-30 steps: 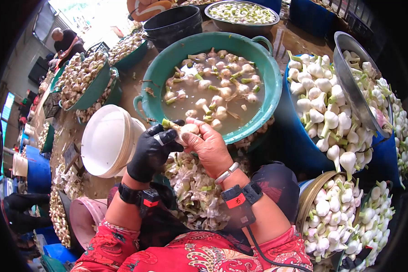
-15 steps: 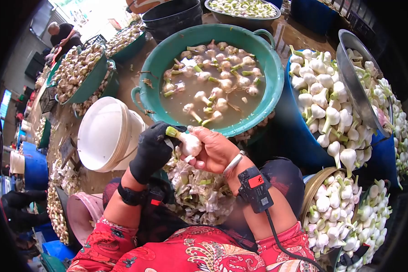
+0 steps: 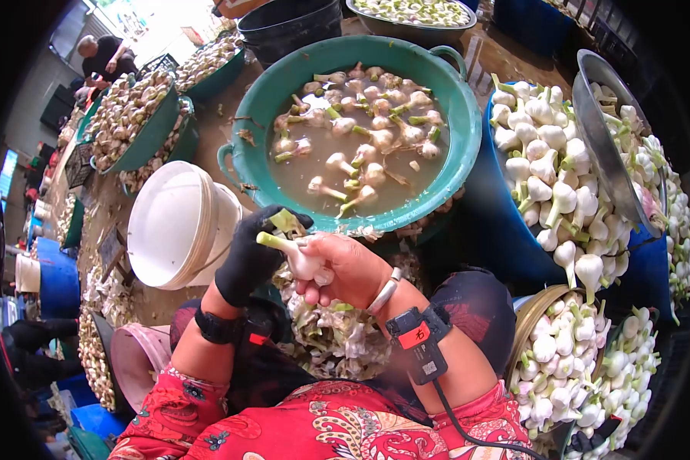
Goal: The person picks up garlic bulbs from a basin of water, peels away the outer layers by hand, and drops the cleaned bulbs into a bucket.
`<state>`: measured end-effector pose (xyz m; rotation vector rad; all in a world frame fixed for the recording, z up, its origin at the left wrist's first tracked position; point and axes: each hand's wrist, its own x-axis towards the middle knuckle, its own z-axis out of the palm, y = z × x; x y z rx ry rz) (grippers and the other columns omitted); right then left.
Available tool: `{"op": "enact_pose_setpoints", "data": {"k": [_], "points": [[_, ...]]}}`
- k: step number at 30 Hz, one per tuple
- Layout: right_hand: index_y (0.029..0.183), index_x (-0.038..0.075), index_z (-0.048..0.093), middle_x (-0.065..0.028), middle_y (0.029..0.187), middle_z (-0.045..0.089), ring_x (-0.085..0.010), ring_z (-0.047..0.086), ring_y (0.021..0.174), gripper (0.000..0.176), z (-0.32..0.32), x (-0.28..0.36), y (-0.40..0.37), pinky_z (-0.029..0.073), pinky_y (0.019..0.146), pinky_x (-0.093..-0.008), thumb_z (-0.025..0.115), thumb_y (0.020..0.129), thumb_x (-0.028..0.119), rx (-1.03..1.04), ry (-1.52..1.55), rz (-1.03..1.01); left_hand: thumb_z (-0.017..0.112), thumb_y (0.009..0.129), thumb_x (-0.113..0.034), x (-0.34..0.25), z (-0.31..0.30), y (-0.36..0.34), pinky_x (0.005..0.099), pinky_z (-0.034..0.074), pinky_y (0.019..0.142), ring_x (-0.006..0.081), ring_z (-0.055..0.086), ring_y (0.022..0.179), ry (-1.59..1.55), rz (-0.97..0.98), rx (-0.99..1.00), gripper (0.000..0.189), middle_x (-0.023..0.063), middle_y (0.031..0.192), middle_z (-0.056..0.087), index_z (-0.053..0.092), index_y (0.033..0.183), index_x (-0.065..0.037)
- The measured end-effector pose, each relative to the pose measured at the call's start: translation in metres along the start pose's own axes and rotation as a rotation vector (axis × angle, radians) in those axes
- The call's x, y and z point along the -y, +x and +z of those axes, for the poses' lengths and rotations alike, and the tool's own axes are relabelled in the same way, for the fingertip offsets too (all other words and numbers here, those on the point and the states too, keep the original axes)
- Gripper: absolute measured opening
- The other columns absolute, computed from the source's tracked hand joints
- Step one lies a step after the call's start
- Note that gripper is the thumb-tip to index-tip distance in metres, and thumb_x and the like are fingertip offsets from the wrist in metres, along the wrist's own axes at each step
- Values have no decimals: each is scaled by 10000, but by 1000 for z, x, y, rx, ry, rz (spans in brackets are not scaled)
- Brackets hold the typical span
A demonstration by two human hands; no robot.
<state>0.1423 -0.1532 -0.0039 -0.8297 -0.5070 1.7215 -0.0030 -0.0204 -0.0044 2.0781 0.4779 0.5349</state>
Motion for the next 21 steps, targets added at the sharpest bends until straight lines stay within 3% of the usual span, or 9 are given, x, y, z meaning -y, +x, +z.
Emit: {"op": "enact_pose_setpoints", "data": {"k": [1, 2, 3, 6, 8, 11, 15, 17, 21], "points": [[1082, -19, 523, -143, 789, 636, -183, 627, 574, 343, -1, -1, 0, 489, 463, -246, 451, 908, 268, 47, 154, 72, 523, 850, -21, -3, 4, -1, 280, 517, 678, 138, 615, 767, -60, 62, 12, 228, 49, 877, 643, 596, 1066, -30], [1086, -29, 519, -157, 817, 634, -202, 640, 626, 344, -3, -1, 0, 512, 519, -269, 446, 913, 259, -37, 155, -34, 514, 879, -42, -7, 5, -2, 264, 514, 659, 126, 600, 731, -507, -250, -12, 291, 56, 923, 633, 563, 1166, -33], [1106, -23, 511, -169, 869, 630, -213, 649, 692, 348, -2, 4, 0, 526, 579, -291, 439, 919, 261, -105, 130, -116, 506, 909, -90, -14, -1, 0, 255, 516, 644, 119, 595, 717, -675, -369, -67, 334, 66, 962, 618, 520, 1236, -22], [1150, -10, 486, -154, 906, 621, -201, 647, 739, 345, -4, 10, -3, 523, 619, -288, 471, 920, 247, -89, 114, -165, 566, 881, -131, -21, -20, 1, 275, 526, 634, 134, 608, 724, -776, -525, -59, 387, 77, 978, 613, 511, 1239, 7], [1199, 1, 452, -114, 916, 608, -172, 623, 738, 380, 2, 1, 2, 508, 636, -273, 539, 909, 230, -332, -148, -308, 601, 839, -101, -29, -11, -3, 282, 524, 659, 147, 619, 766, -887, -484, -6, 464, 77, 984, 628, 491, 1277, 4], [1219, 9, 434, -65, 898, 587, -137, 590, 730, 429, 5, -9, 9, 490, 653, -268, 596, 894, 236, -406, -590, -529, 618, 818, -75, -31, -2, -1, 269, 516, 721, 140, 619, 820, -884, -382, 27, 491, 78, 1011, 639, 498, 1288, -2], [1218, 30, 438, -16, 881, 573, -98, 543, 674, 392, 1, 0, 12, 456, 624, -230, 602, 899, 187, -172, -53, -350, 601, 822, -41, -38, -3, 2, 264, 505, 727, 127, 615, 839, -866, -356, -58, 357, 74, 1013, 647, 583, 1175, 6], [1134, 37, 507, -20, 872, 578, -93, 525, 680, 260, 5, 6, 10, 448, 634, -235, 586, 909, 143, -190, 66, -267, 597, 811, -81, -34, -5, 2, 300, 514, 727, 191, 624, 826, -680, -357, -3, 346, 86, 985, 651, 583, 1141, 21], [835, 27, 570, -16, 747, 556, -117, 526, 666, 76, 13, 1, 21, 434, 599, -265, 582, 889, 80, -454, -49, -652, 596, 832, -35, -19, -11, 3, 269, 503, 692, 141, 617, 761, -867, -420, -63, 267, 59, 897, 652, 616, 1094, 9]]}}
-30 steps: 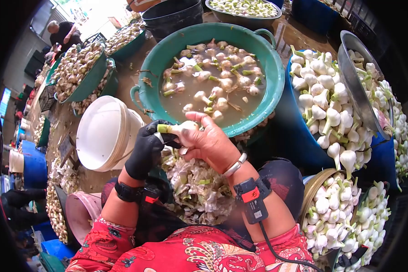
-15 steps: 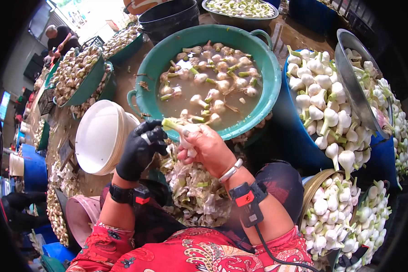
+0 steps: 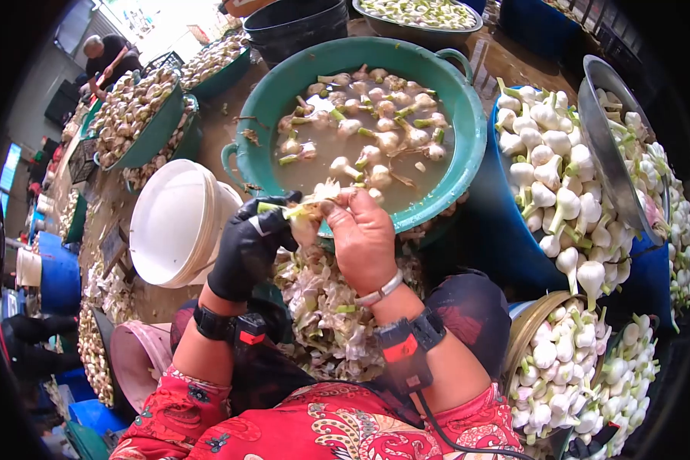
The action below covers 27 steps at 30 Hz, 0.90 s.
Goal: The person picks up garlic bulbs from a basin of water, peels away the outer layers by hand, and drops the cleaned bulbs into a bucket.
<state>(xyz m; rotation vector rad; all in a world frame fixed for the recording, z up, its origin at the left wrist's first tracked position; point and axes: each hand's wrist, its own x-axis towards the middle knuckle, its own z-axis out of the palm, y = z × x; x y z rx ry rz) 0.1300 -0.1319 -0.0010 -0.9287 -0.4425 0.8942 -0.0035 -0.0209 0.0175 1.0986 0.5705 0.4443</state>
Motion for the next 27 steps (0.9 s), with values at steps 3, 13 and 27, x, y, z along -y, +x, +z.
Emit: {"op": "enact_pose_setpoints", "data": {"k": [3, 13, 27], "points": [[813, 47, 579, -121, 708, 563, -296, 561, 654, 38, 3, 8, -16, 458, 620, -356, 590, 806, 12, 379, -715, -490, 546, 902, -69, -7, -9, 4, 269, 510, 667, 148, 606, 706, 707, 411, -128, 224, 36, 752, 584, 603, 1090, 37], [1013, 44, 614, -2, 892, 624, -76, 589, 740, 251, -11, 9, -8, 503, 682, -231, 670, 771, 11, 49, -320, 62, 608, 829, -36, -4, -1, -4, 313, 500, 841, 162, 614, 955, 40, 121, 18, 343, 93, 1096, 641, 584, 1164, 36], [839, 38, 621, -35, 808, 594, -124, 593, 763, 102, -13, 11, 7, 498, 648, -260, 672, 757, 5, 114, -429, 76, 653, 771, 43, -4, 5, -3, 297, 466, 873, 148, 589, 971, 552, 358, 97, 341, 76, 1095, 645, 629, 1109, 1]]}}
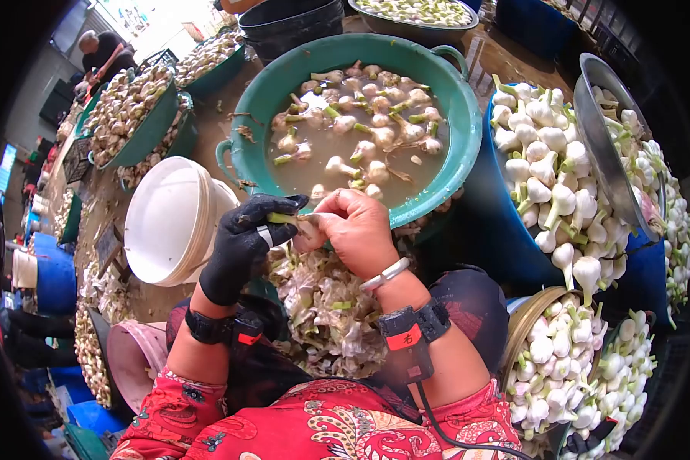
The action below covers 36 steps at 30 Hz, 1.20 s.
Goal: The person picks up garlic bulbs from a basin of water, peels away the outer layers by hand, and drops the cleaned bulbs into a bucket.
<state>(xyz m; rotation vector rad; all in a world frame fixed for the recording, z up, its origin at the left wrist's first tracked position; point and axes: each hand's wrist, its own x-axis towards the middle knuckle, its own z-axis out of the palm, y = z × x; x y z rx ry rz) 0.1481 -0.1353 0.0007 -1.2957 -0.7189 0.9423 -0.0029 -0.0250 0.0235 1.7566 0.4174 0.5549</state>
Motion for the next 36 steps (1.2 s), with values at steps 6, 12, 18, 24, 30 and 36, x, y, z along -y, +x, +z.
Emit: {"op": "enact_pose_setpoints", "data": {"k": [6, 12, 18, 24, 30, 36], "points": [[789, 25, 540, -141, 749, 546, -331, 546, 705, 61, 10, 0, -27, 449, 645, -393, 599, 772, 26, 22, -589, -442, 641, 794, 0, 9, -7, -2, 289, 488, 857, 175, 619, 926, -416, -204, -211, 322, 85, 1013, 652, 609, 1114, 22], [720, 6, 583, -168, 683, 532, -311, 556, 630, 187, 13, -25, -36, 439, 594, -390, 616, 821, 159, 212, -789, -261, 606, 829, -54, 3, -12, -1, 318, 505, 822, 169, 630, 846, -758, -237, -217, 341, 96, 994, 642, 565, 1156, 35], [1190, 36, 554, 3, 903, 588, -73, 550, 761, 417, 13, 12, -21, 493, 705, -241, 645, 783, 12, -25, 363, 98, 608, 816, -45, -1, -7, -4, 308, 493, 842, 161, 609, 929, -683, -287, -154, 363, 89, 1063, 628, 568, 1173, 12], [1233, 44, 531, -36, 942, 592, -84, 567, 763, 582, 9, -6, -13, 511, 720, -254, 727, 686, 33, 40, 73, -98, 649, 770, -5, -12, -3, 2, 284, 477, 870, 141, 576, 993, -303, -208, -16, 453, 65, 1119, 610, 558, 1214, -12], [1132, 26, 557, -70, 914, 620, -83, 584, 726, 532, 10, -4, -15, 508, 691, -243, 748, 640, 89, -99, -322, -217, 697, 750, -43, 2, 3, 4, 351, 455, 871, 283, 565, 1029, 432, 202, -95, 153, 143, 1046, 595, 683, 902, -46], [1131, 18, 517, -90, 940, 619, -130, 617, 762, 457, 3, -7, -10, 529, 665, -263, 727, 729, 71, -140, 109, -42, 651, 825, -85, -10, 6, -14, 331, 462, 888, 224, 572, 1033, -28, -4, -110, 331, 115, 1098, 585, 590, 1147, -39]]}}
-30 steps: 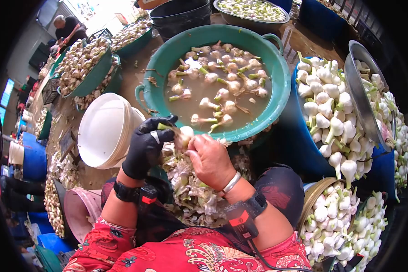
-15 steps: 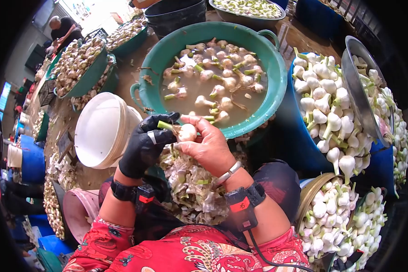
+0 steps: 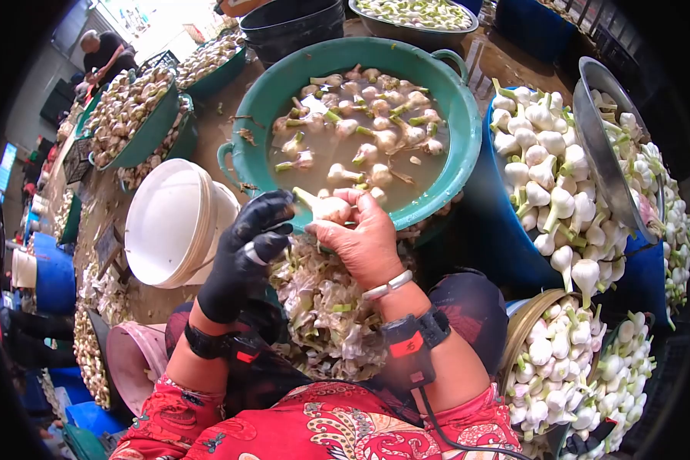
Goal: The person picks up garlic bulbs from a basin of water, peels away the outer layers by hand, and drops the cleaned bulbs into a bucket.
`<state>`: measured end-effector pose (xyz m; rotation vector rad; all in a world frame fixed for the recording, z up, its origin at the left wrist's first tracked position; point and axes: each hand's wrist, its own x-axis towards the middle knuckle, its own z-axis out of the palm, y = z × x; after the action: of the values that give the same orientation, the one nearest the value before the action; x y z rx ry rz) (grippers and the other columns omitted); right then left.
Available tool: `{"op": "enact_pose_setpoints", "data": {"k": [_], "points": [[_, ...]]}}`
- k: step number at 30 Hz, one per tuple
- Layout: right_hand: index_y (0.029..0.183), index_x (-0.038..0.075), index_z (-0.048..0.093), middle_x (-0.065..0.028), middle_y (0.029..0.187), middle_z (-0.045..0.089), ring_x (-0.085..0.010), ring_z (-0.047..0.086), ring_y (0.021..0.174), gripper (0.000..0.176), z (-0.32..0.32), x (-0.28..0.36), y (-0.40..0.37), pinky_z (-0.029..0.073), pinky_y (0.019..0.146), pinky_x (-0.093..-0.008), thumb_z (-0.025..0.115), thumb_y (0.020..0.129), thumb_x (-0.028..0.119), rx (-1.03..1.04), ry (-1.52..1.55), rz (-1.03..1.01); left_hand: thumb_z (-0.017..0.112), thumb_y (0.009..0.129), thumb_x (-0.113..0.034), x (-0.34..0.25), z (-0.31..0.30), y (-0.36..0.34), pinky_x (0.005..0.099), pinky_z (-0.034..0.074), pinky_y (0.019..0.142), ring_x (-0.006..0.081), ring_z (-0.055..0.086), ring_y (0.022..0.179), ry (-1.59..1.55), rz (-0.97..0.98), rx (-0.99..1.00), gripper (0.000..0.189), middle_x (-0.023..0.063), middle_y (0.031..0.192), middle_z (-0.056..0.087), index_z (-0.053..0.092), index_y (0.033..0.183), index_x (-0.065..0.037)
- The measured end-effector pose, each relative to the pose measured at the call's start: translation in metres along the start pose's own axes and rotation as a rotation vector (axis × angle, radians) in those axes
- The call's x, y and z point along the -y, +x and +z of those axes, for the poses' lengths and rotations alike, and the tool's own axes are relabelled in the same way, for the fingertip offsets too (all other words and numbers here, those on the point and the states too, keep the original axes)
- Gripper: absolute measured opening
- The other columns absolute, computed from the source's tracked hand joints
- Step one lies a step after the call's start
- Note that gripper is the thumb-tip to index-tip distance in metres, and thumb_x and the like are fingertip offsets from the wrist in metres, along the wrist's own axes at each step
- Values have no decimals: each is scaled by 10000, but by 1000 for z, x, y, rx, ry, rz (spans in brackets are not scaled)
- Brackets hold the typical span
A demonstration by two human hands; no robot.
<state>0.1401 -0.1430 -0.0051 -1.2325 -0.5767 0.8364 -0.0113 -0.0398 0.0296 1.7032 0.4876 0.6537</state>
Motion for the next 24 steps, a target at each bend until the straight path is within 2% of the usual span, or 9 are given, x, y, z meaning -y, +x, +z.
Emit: {"op": "enact_pose_setpoints", "data": {"k": [1, 2, 6, 10, 11, 12, 16, 19, 24], "points": [[1150, 14, 491, -103, 955, 616, -153, 630, 784, 443, -1, 6, -1, 539, 658, -273, 712, 769, 59, 82, 273, 184, 628, 853, -95, -3, -1, -1, 314, 466, 888, 200, 574, 1030, -368, -241, -74, 416, 103, 1108, 580, 527, 1251, -31], [1191, 3, 436, -125, 987, 604, -194, 646, 811, 432, 1, 8, -1, 558, 650, -289, 671, 830, 42, 138, 380, 217, 586, 886, -103, 6, -10, 1, 291, 475, 885, 163, 580, 1013, -422, -247, -32, 525, 92, 1121, 572, 389, 1364, -16], [1205, 23, 453, -100, 988, 606, -179, 649, 804, 421, 7, 12, -5, 562, 650, -293, 666, 844, 62, 285, 601, 397, 596, 868, -94, 10, -11, 8, 324, 510, 848, 173, 613, 941, -681, -405, 83, 460, 101, 1078, 594, 463, 1299, -4], [1139, 26, 537, -78, 971, 623, -143, 636, 780, 347, 8, 13, -4, 544, 629, -273, 686, 829, 64, 221, 458, 426, 619, 851, -71, 4, -6, 10, 291, 510, 816, 159, 624, 905, -605, -386, -6, 305, 82, 1012, 641, 587, 1145, 6], [1077, 25, 579, -64, 929, 636, -118, 622, 747, 288, 9, 13, -5, 532, 621, -257, 698, 818, 62, 131, 267, 275, 619, 851, -71, 4, -5, 10, 291, 510, 816, 159, 624, 905, -604, -389, -4, 305, 82, 1012, 641, 587, 1145, 6], [1015, 24, 620, -49, 887, 650, -93, 608, 715, 230, 9, 13, -6, 519, 613, -241, 709, 806, 60, 42, 75, 124, 630, 838, -58, 4, -3, 11, 288, 492, 840, 151, 614, 931, -427, -305, -14, 286, 83, 1031, 641, 597, 1116, 0], [891, 16, 642, -34, 765, 664, -67, 587, 650, 134, 8, 2, -3, 503, 598, -217, 714, 780, 36, -74, -54, 93, 658, 807, -7, 12, 2, 10, 281, 477, 866, 132, 607, 953, -60, -39, -32, 246, 72, 1048, 652, 627, 1051, -11], [883, 6, 629, -53, 793, 667, -77, 598, 651, 133, 5, 10, -4, 504, 575, -217, 709, 779, 25, 0, 60, 272, 661, 817, -27, 17, 7, 10, 283, 501, 823, 133, 618, 895, -34, -42, -70, 236, 67, 1018, 655, 622, 1049, -9], [878, 0, 610, -40, 754, 641, -80, 589, 621, 112, 9, 14, -7, 504, 549, -215, 680, 793, 21, -10, 126, 214, 656, 824, -47, 17, 8, 11, 301, 531, 749, 153, 629, 807, -283, -257, -121, 268, 70, 940, 646, 595, 1081, -3]]}}
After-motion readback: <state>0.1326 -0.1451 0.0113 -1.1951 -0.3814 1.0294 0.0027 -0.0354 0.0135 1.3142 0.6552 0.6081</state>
